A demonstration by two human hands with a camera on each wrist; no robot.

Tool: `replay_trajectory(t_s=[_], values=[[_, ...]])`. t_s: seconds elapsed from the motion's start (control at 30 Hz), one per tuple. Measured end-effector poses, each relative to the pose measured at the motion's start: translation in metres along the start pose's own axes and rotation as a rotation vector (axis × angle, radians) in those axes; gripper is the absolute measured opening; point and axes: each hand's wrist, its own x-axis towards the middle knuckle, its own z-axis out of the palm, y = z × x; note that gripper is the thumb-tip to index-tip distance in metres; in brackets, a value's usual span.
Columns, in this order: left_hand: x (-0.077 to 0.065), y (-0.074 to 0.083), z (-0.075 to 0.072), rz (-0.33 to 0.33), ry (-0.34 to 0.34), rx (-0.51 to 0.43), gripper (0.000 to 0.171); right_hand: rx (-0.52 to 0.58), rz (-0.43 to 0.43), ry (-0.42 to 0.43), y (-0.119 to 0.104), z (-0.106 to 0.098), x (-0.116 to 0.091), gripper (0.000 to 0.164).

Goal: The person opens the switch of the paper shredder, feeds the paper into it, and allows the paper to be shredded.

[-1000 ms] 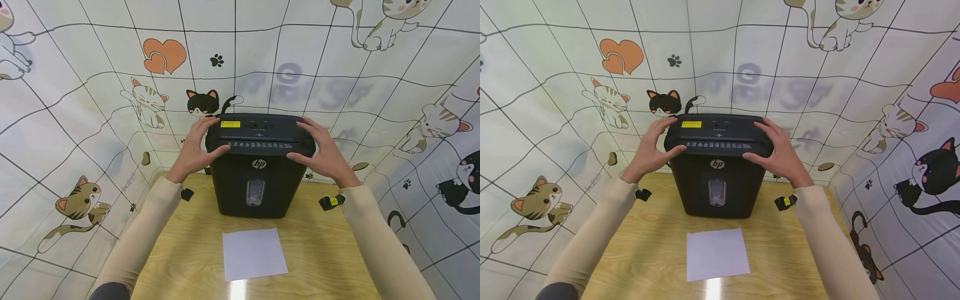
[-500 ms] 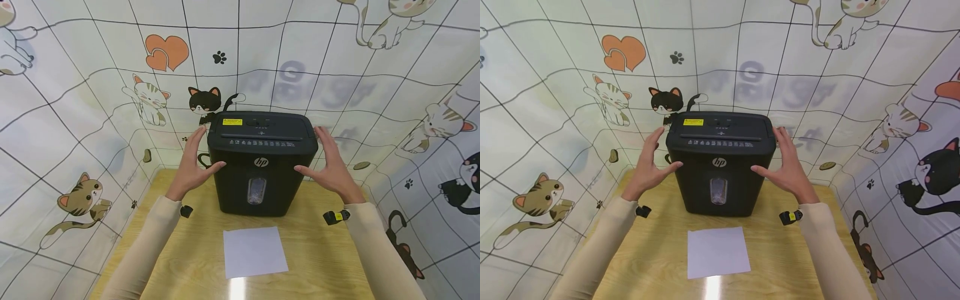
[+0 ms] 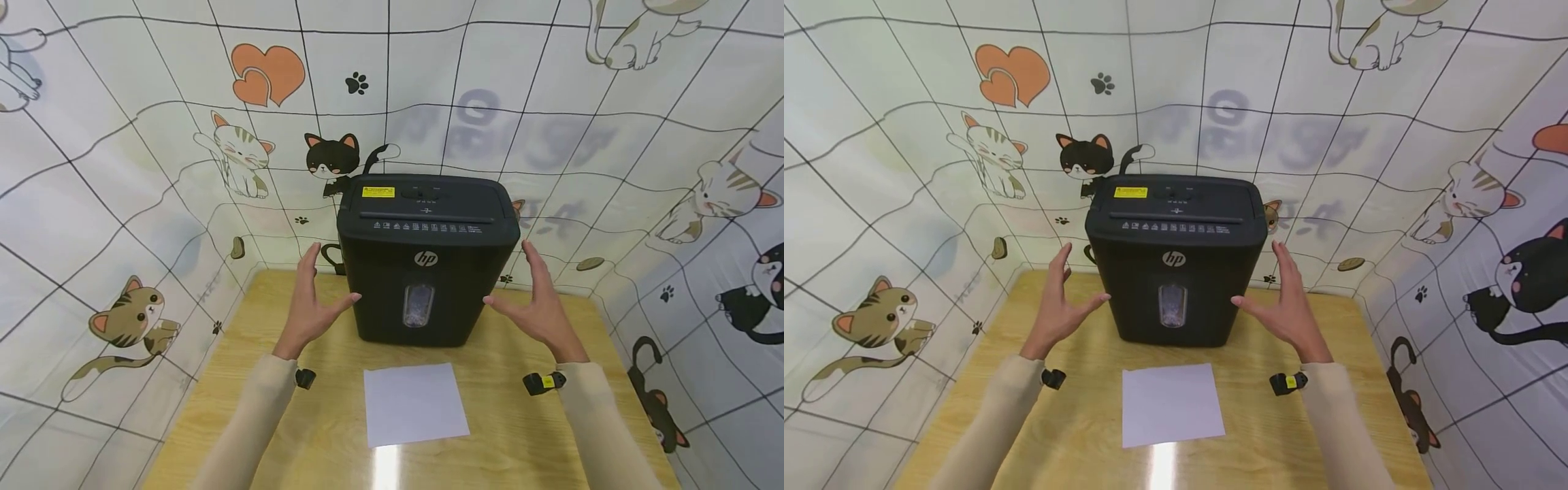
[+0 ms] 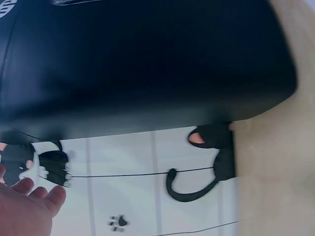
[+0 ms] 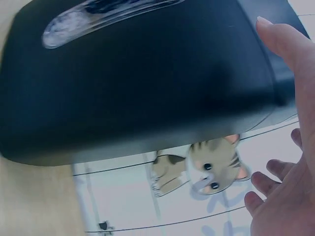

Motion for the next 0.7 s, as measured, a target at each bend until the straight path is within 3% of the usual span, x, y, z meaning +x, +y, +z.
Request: replay_trajectory(t_s=[0.23,0.53,0.7], values=[[-0.035,-0.020,0.015,-0.112,-0.002,-0.070,0.112,0.057,0.082,-0.025,0.024,0.023,-0.023,0.109],[-0.079,-0.042,0.037,-0.269,-0.110,-0.063,0.108,0.072,0.169,-0.064,0.053,0.058,-0.050,0.107],[-0.104,-0.053,0.052,-0.325,-0.185,-0.039,0.104,0.082,0.209,-0.101,0.067,0.081,-0.067,0.105]])
